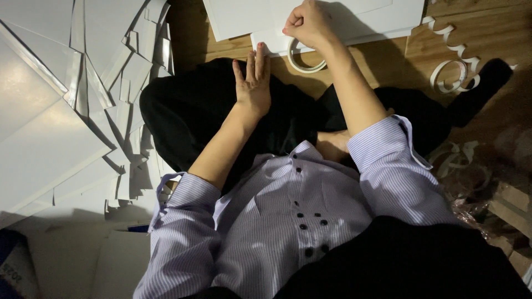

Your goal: The person applies pieces of tape to the edges of several white boards by hand.

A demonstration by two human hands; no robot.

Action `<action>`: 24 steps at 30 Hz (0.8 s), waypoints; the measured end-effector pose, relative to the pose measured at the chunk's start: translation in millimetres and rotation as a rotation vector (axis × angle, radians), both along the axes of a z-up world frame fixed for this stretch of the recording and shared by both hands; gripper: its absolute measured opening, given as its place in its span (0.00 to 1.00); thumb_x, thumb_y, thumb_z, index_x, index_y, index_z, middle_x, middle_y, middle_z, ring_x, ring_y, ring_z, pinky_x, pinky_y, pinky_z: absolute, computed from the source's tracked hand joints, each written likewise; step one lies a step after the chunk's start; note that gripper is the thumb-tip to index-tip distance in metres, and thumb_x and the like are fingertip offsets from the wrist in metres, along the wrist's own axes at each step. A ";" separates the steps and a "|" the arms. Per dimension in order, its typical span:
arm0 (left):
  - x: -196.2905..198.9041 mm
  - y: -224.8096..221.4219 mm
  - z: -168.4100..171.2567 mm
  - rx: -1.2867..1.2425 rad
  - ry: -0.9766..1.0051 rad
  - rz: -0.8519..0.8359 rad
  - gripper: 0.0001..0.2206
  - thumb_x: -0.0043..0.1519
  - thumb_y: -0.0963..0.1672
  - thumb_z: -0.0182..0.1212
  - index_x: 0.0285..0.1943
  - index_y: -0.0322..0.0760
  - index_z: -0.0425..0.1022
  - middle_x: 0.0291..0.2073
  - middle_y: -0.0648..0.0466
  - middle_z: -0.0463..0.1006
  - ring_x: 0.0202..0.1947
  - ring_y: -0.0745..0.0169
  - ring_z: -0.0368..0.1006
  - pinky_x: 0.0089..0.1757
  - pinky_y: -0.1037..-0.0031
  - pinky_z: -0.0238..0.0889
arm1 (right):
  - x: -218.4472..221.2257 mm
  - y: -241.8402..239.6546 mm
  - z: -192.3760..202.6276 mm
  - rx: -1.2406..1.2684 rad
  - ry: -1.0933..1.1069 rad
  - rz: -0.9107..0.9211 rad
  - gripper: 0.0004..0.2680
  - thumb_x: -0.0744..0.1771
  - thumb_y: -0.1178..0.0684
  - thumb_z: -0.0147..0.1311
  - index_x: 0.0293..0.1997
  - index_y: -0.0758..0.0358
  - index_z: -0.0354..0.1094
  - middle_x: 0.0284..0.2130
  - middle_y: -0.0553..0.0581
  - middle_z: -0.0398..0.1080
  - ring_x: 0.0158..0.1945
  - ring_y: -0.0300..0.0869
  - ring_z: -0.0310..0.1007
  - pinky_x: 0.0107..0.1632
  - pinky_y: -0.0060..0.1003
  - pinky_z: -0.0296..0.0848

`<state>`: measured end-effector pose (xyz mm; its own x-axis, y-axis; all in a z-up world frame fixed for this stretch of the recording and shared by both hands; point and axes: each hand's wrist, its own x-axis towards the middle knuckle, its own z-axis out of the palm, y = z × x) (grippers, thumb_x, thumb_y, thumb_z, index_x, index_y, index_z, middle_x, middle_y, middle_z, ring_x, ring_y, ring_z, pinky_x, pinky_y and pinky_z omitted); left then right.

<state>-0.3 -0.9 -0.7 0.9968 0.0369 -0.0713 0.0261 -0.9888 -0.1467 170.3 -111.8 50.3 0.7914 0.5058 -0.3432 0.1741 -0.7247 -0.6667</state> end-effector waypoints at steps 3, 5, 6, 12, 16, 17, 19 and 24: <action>5.1 1.9 12.2 -0.070 0.294 -0.012 0.30 0.56 0.47 0.45 0.69 0.42 0.42 0.66 0.52 0.27 0.66 0.59 0.41 0.58 0.47 0.37 | -0.1 2.4 3.6 -0.023 -0.002 -0.013 0.05 0.59 0.57 0.61 0.21 0.54 0.70 0.17 0.41 0.68 0.23 0.28 0.65 0.31 0.28 0.66; 2.7 1.4 6.3 -0.070 0.196 -0.008 0.30 0.55 0.47 0.48 0.69 0.41 0.46 0.66 0.52 0.29 0.65 0.60 0.43 0.58 0.48 0.39 | -0.7 3.4 5.2 -0.011 -0.009 -0.016 0.05 0.60 0.58 0.61 0.21 0.55 0.70 0.19 0.44 0.71 0.25 0.29 0.69 0.30 0.28 0.67; 2.1 1.3 5.1 -0.070 0.196 -0.008 0.30 0.55 0.47 0.48 0.69 0.41 0.46 0.66 0.52 0.29 0.65 0.60 0.43 0.58 0.48 0.39 | -0.9 3.6 6.2 -0.011 -0.009 -0.016 0.05 0.60 0.58 0.61 0.21 0.55 0.70 0.19 0.44 0.71 0.25 0.29 0.69 0.30 0.28 0.67; 4.6 3.3 15.5 -0.092 0.254 -0.025 0.29 0.56 0.47 0.44 0.69 0.42 0.45 0.66 0.49 0.28 0.66 0.56 0.39 0.58 0.46 0.36 | 0.2 -0.3 -7.7 0.044 -0.001 -0.015 0.06 0.60 0.59 0.61 0.20 0.57 0.69 0.19 0.46 0.71 0.24 0.29 0.67 0.25 0.27 0.63; 7.5 2.9 23.3 -0.064 0.330 -0.024 0.30 0.57 0.47 0.44 0.69 0.41 0.40 0.66 0.51 0.27 0.66 0.59 0.38 0.58 0.47 0.34 | -1.3 3.0 0.3 -0.019 -0.047 -0.013 0.05 0.59 0.57 0.62 0.21 0.55 0.70 0.18 0.45 0.71 0.24 0.29 0.68 0.29 0.29 0.66; 7.9 1.9 23.2 -0.045 0.346 -0.012 0.30 0.57 0.47 0.43 0.70 0.42 0.39 0.66 0.52 0.26 0.67 0.61 0.38 0.59 0.48 0.33 | -1.9 4.7 4.1 -0.046 -0.033 -0.022 0.06 0.60 0.57 0.62 0.20 0.54 0.70 0.19 0.45 0.72 0.25 0.29 0.70 0.33 0.29 0.69; 5.8 4.1 21.7 -0.048 0.281 -0.047 0.29 0.57 0.48 0.43 0.69 0.42 0.44 0.66 0.49 0.29 0.66 0.55 0.38 0.58 0.45 0.33 | -3.2 6.6 9.3 -0.041 -0.012 -0.036 0.05 0.60 0.57 0.61 0.21 0.55 0.70 0.20 0.46 0.72 0.25 0.30 0.70 0.31 0.28 0.69; 19.3 4.1 33.4 -0.074 0.289 -0.070 0.22 0.60 0.47 0.36 0.65 0.46 0.55 0.66 0.47 0.41 0.65 0.45 0.36 0.57 0.39 0.27 | -1.7 2.3 -8.2 -0.032 -0.064 -0.048 0.06 0.59 0.56 0.63 0.18 0.54 0.69 0.18 0.45 0.71 0.23 0.28 0.68 0.25 0.28 0.64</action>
<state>18.9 3.2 32.8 0.9346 -0.0471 -0.3526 -0.0750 -0.9950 -0.0660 168.6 -109.5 42.1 0.8353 0.4565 -0.3064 0.1801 -0.7538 -0.6319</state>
